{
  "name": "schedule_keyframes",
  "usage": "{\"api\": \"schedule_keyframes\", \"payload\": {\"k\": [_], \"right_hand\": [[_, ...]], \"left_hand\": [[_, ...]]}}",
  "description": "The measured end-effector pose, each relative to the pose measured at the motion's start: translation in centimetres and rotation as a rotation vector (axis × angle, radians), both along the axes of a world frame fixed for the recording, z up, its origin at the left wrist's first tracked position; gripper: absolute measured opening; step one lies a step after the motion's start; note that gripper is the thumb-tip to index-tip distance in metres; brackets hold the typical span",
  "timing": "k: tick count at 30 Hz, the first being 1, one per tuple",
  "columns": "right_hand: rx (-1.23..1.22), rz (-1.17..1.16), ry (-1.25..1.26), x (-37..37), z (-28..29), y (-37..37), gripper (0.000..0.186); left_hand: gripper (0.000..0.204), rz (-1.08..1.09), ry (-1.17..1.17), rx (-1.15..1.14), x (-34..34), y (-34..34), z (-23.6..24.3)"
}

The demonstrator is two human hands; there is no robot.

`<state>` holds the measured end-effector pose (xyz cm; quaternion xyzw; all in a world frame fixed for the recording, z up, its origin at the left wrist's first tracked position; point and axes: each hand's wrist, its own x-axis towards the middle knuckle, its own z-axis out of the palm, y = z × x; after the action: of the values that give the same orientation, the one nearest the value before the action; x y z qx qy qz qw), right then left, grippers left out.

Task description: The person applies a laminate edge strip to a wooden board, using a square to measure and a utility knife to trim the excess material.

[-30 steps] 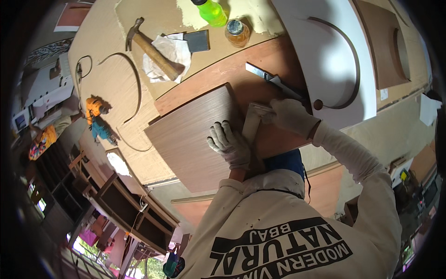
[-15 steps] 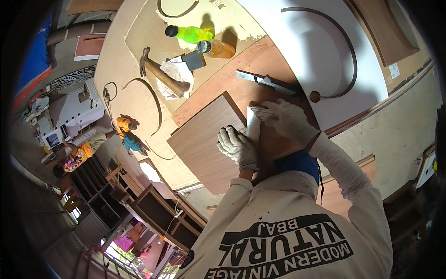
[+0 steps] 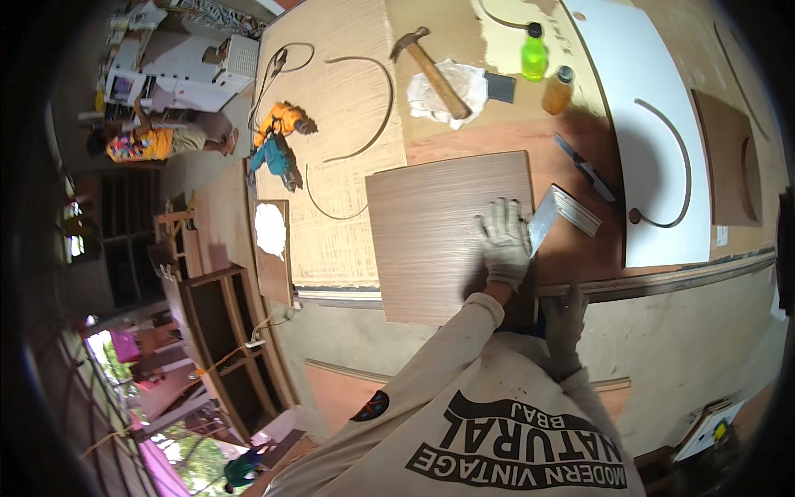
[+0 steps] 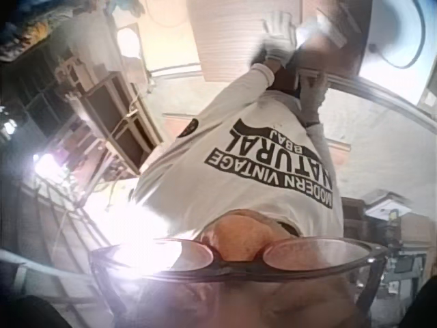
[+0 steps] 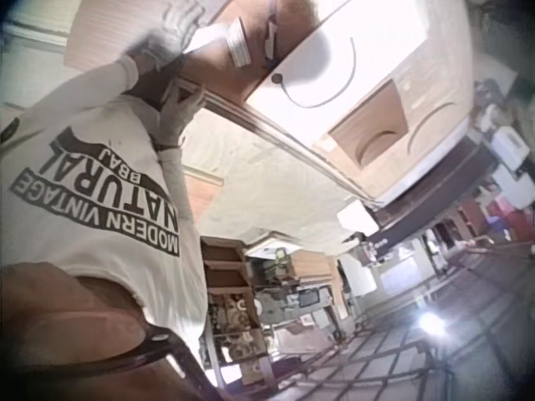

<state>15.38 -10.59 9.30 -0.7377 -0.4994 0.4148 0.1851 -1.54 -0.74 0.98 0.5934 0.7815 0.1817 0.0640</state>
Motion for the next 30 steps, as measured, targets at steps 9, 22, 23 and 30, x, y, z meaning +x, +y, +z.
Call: {"api": "schedule_keyframes", "payload": {"k": [9,22,23,30], "right_hand": [[-0.077,-0.499,0.34,-6.8,-7.9,-12.9,0.067],[0.083,-0.736,0.76,-11.7,-7.3,-14.1,0.028],[0.242,-0.79,0.654,-10.8,-8.5,-14.0,0.028],[0.443,-0.764,-0.145,-10.7,-3.8,-9.3,0.054]], "left_hand": [[0.066,-0.603,0.032,0.15,-2.5,-1.2,0.6],[0.054,-0.732,0.072,0.202,-7.7,-1.4,0.9],[0.054,-0.774,0.073,0.188,-7.2,-2.0,1.5],[0.053,-0.864,0.195,0.126,-11.9,-5.8,0.3]]}}
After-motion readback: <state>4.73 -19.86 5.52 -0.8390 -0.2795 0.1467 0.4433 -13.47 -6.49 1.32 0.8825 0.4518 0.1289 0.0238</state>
